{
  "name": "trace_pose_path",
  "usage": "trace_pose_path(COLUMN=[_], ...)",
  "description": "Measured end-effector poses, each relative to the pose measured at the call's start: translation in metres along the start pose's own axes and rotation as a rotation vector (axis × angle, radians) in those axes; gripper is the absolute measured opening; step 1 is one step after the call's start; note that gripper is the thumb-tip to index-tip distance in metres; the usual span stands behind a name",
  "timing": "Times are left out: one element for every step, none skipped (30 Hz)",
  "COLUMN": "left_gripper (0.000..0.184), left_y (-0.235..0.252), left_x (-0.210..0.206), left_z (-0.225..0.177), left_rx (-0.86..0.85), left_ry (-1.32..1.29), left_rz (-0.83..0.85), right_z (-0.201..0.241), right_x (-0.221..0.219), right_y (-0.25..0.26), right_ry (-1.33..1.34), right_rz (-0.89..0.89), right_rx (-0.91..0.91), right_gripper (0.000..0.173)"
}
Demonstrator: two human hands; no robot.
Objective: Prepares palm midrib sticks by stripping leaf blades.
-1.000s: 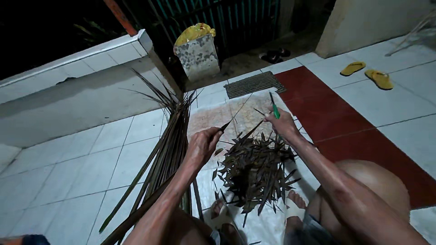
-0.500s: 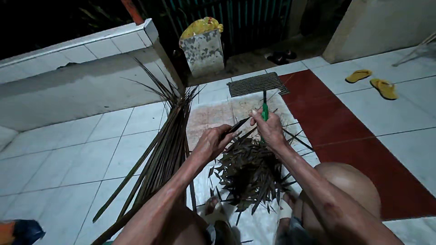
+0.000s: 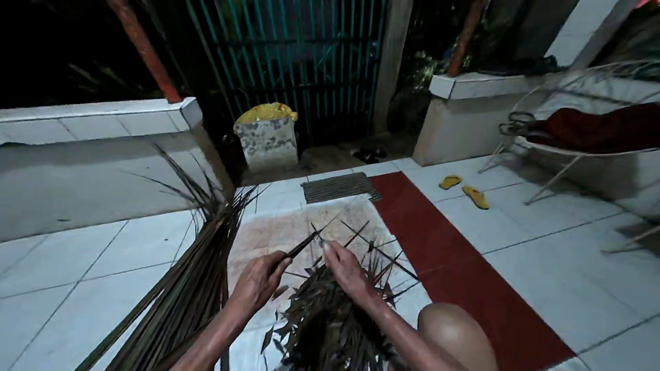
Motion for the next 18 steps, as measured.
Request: trace_pose_path(left_gripper=[0.035,0.036,0.038,0.038,0.038,0.038,0.039,0.039,0.038,0.038,0.037,0.037,0.037,0.037,0.036,0.036,0.036,0.035], left_y=[0.002,0.003,0.005,0.005,0.004,0.002,0.0,-0.001,-0.002,-0.002,-0.002,-0.002,-0.002,-0.002,-0.002,-0.002,-0.001,-0.001], left_x=[0.0,0.0,0.001,0.003,0.006,0.008,0.009,0.009,0.01,0.01,0.009,0.008,0.007,0.007,0.006,0.005,0.004,0.003], left_z=[0.001,0.001,-0.002,-0.005,-0.007,-0.008,-0.007,-0.006,-0.004,-0.004,-0.003,-0.003,-0.003,-0.003,-0.004,-0.004,-0.004,-0.004], left_rx=[0.009,0.015,0.025,0.04,0.059,0.069,0.072,0.068,0.059,0.051,0.039,0.029,0.02,0.016,0.011,0.006,-0.003,-0.015], left_ry=[0.031,0.059,0.08,0.097,0.114,0.131,0.145,0.154,0.158,0.162,0.167,0.174,0.184,0.192,0.199,0.204,0.21,0.214], left_rz=[-0.006,-0.006,-0.001,0.008,0.02,0.025,0.025,0.014,0.003,-0.005,-0.014,-0.019,-0.019,-0.019,-0.022,-0.025,-0.031,-0.039], right_z=[0.003,0.006,0.008,0.009,0.008,0.006,0.002,0.0,-0.001,0.0,0.0,-0.001,-0.001,-0.002,-0.002,-0.001,-0.001,-0.001], right_x=[-0.001,-0.001,0.0,-0.001,-0.004,-0.007,-0.01,-0.013,-0.015,-0.016,-0.017,-0.018,-0.019,-0.021,-0.022,-0.023,-0.023,-0.023], right_y=[-0.003,-0.006,-0.008,-0.009,-0.011,-0.014,-0.014,-0.015,-0.015,-0.016,-0.016,-0.017,-0.016,-0.016,-0.016,-0.016,-0.017,-0.017], right_ry=[0.02,0.035,0.04,0.035,0.024,0.008,-0.011,-0.027,-0.042,-0.055,-0.07,-0.083,-0.092,-0.095,-0.093,-0.09,-0.083,-0.079], right_rz=[0.021,0.038,0.05,0.06,0.073,0.081,0.089,0.097,0.111,0.123,0.134,0.142,0.145,0.145,0.146,0.151,0.157,0.162], right_rx=[0.022,0.034,0.039,0.038,0.039,0.047,0.064,0.084,0.099,0.106,0.105,0.102,0.099,0.101,0.105,0.107,0.111,0.115], right_gripper=[0.044,0.042,0.04,0.04,0.04,0.04,0.04,0.04,0.041,0.041,0.042,0.042,0.043,0.043,0.042,0.042,0.042,0.042])
Point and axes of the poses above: each hand's wrist, its own y-axis towards the middle knuckle, its own x-axis out of the back of the hand, z = x × y, the point moved 3 cm from there along y, towards the middle knuckle, and after that the axes turned 5 degrees about -z, right-handed, at the moved point
